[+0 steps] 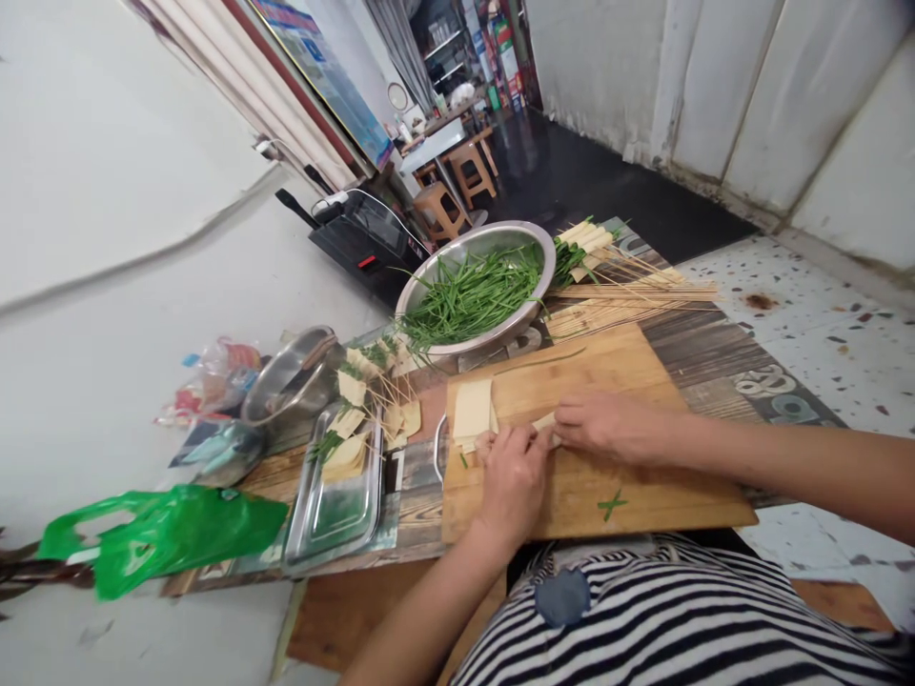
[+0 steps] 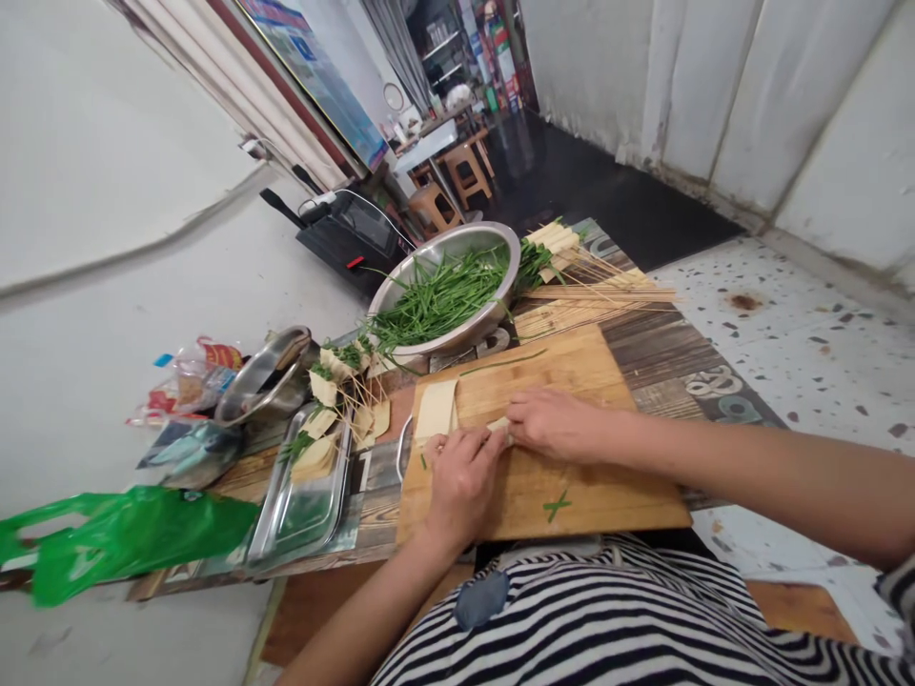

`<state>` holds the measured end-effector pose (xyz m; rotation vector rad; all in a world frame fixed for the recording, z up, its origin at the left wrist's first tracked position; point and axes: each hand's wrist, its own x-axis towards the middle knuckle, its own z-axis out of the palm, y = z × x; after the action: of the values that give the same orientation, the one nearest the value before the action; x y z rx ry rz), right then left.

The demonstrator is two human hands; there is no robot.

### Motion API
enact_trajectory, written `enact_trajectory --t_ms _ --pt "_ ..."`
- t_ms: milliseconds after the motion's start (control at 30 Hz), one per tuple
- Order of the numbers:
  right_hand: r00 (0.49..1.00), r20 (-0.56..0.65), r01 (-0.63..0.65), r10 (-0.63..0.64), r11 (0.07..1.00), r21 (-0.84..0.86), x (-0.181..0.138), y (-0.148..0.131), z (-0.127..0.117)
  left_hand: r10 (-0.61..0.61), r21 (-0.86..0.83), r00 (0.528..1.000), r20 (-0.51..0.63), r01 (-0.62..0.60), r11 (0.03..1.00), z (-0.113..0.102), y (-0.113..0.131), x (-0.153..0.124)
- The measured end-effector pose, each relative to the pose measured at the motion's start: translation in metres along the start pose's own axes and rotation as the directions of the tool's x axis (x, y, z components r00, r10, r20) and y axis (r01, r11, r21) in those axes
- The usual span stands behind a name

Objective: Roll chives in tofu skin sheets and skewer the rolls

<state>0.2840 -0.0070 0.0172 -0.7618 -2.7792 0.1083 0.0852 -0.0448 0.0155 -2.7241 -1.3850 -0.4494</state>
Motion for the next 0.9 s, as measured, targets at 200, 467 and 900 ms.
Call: enact_trajectory --t_ms 200,467,900 --pt "1.0 0.014 -0.022 0.022 0.999 0.045 0.001 0.006 0.002 0.077 -0.03 0.996 0.05 -0.075 0.997 0.0 -0.004 0.005" --pt "0.999 -0.049 -0.006 0.009 0.998 0.056 0.003 0.016 0.005 0.013 -0.029 0.996 0.093 -0.011 1.0 0.003 -0.012 0.018" --pt "0.832 -0.068 -0.551 0.551 0.834 0.013 -0.016 0.102 0.011 0.184 -0.019 0.976 -0.12 -0.187 0.982 0.024 -0.023 0.018"
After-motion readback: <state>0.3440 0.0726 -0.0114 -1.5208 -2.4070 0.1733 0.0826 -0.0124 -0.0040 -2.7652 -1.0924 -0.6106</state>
